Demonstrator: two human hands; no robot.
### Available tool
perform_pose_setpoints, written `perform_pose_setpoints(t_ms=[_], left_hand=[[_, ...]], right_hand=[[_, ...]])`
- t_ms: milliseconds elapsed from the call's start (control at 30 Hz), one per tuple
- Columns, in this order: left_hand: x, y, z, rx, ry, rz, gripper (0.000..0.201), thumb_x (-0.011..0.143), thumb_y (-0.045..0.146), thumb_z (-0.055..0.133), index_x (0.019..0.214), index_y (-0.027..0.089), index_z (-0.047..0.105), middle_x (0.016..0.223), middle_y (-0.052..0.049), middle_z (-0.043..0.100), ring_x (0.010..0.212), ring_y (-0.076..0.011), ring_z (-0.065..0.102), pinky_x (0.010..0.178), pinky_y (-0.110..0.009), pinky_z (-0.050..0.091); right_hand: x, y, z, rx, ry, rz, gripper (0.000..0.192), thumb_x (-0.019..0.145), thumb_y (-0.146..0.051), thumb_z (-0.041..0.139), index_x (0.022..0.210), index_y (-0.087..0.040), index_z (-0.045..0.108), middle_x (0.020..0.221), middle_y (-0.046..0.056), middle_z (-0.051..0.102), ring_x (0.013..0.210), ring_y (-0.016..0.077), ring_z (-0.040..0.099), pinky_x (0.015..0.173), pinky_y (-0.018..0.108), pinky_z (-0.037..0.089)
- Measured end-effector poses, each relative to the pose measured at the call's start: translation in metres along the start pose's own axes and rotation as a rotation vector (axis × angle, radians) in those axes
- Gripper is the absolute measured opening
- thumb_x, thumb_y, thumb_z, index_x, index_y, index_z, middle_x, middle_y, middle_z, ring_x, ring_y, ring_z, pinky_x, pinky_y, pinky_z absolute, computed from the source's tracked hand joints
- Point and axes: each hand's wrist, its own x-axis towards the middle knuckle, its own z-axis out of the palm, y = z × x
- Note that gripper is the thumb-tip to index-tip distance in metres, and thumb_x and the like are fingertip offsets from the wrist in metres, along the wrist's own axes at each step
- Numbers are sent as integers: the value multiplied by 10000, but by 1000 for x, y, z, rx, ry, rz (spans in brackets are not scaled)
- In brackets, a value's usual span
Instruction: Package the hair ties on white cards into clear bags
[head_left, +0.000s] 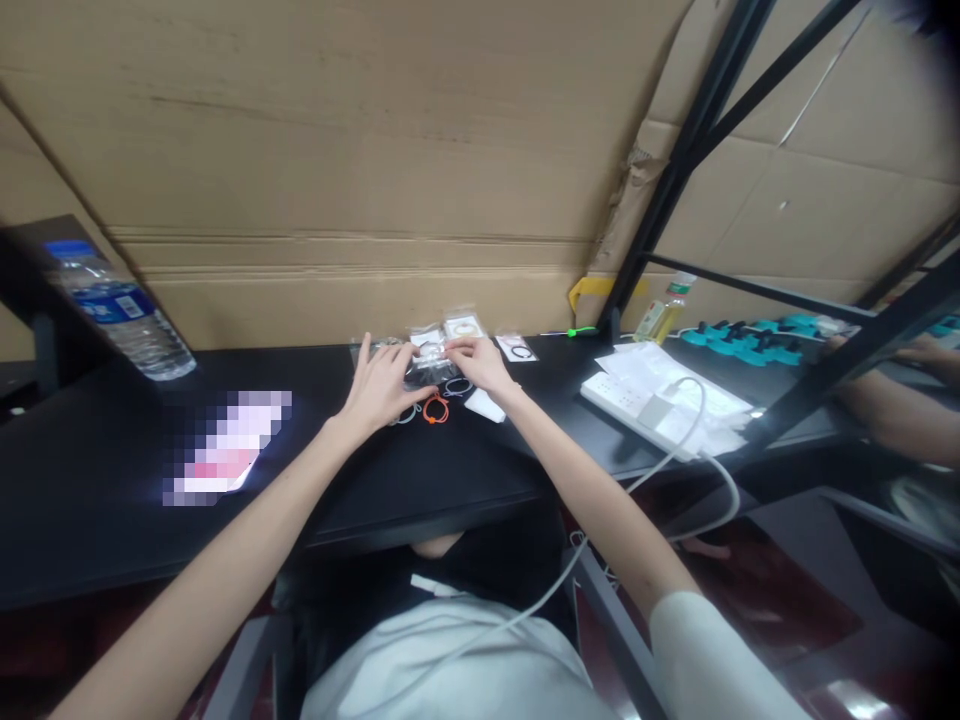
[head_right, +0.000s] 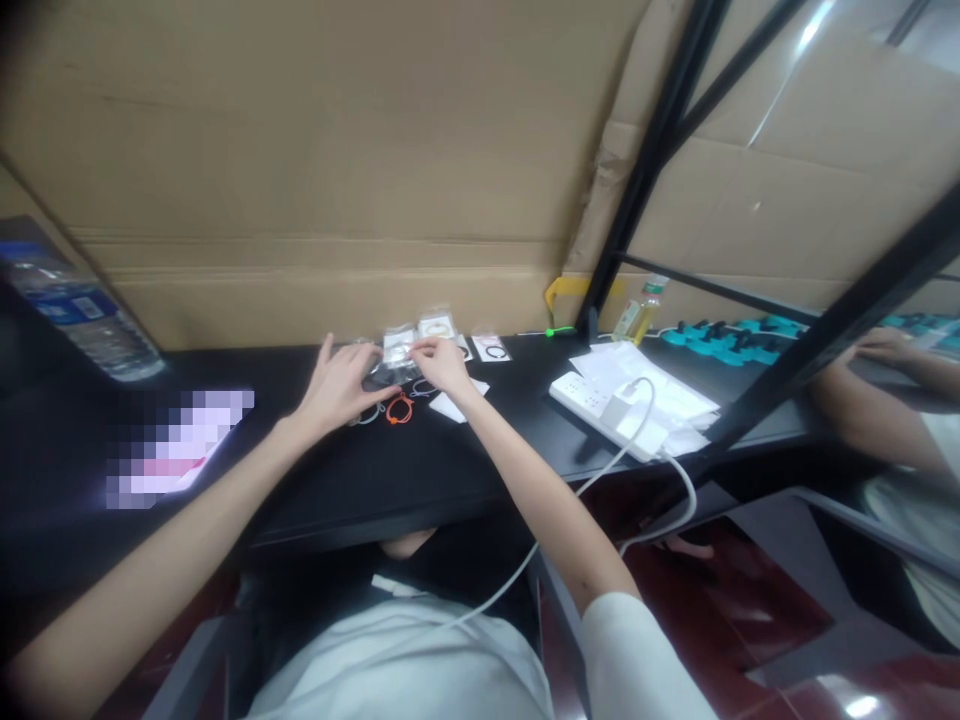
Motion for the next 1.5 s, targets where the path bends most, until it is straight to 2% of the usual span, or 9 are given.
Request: perform_pose_setpoints(t_ms=[233,333,433,667,833,1033,1133,1300,1500], left_hand=[[1,-3,-3,50,2,6,471,814,536,761,1175,261,636,1214,-116,664,1229,-383,606,1290,-640,83],[1,-3,-5,91,-11,22,491,834,521,748,1231,257,629,1258,-128,658,1239,-389,595,1285,-637,105],[1,-2,-7,109,-4,35,530,848,506,738,1299,255,616,1308,-136,651,1262,-396,583,1286,-631,110],[1,-3,-7,110,3,24,705,798,490,790,1414,244,553,1365,-155,622,1321,-406,554,1276,-615,182],[2,1,-8,109,2,12,642,825,474,757,1378,214,562,1299,-169,624,1286,-409,565,1244,-601,263],[0,8,-15,121,-57,-50,590,866,520,708,1367,245,558,1262,-156,602,1202,-394,598,967,-510,527],[-1,8,-16,114,-71,-20,585,868,516,715,1370,260,557,1273,-152,591,1221,-391,580,945,-498,533],[0,7,-15,146,-68,3,529,891,495,696,1337,237,577,1258,-157,594,1213,-391,573,955,-503,518],[0,10,-15,171,-87,12,511,924,486,674,1345,228,544,1271,-142,607,1203,-350,601,942,-462,527]], right_hand=[[-7,-12,-7,123,-116,77,134,853,-235,780,964,-162,800,958,78,805,833,155,728,748,255,573],[-9,-17,-12,131,-184,138,185,826,-270,817,987,-180,806,888,51,791,628,98,603,539,203,459],[-9,-17,-13,134,-231,144,190,808,-249,824,986,-185,807,822,30,778,523,67,471,458,193,349],[-7,-11,-10,184,-275,114,132,866,-249,793,986,-196,802,945,52,814,514,62,479,466,191,411],[-14,-19,-12,332,-377,176,120,910,-269,774,1022,-228,781,1052,56,815,598,94,653,586,238,603],[-24,-34,-17,339,-569,197,258,933,-358,771,1158,-234,788,1211,80,793,823,145,764,714,241,666],[-26,-35,-18,360,-646,209,339,944,-353,760,1262,-236,747,1271,86,773,863,160,783,707,245,671],[-28,-35,-16,354,-594,240,571,940,-326,769,1481,-291,591,1275,92,769,877,192,800,696,279,679],[-29,-38,-19,349,-679,206,595,942,-363,778,1495,-308,566,1348,89,731,982,195,787,759,281,681]])
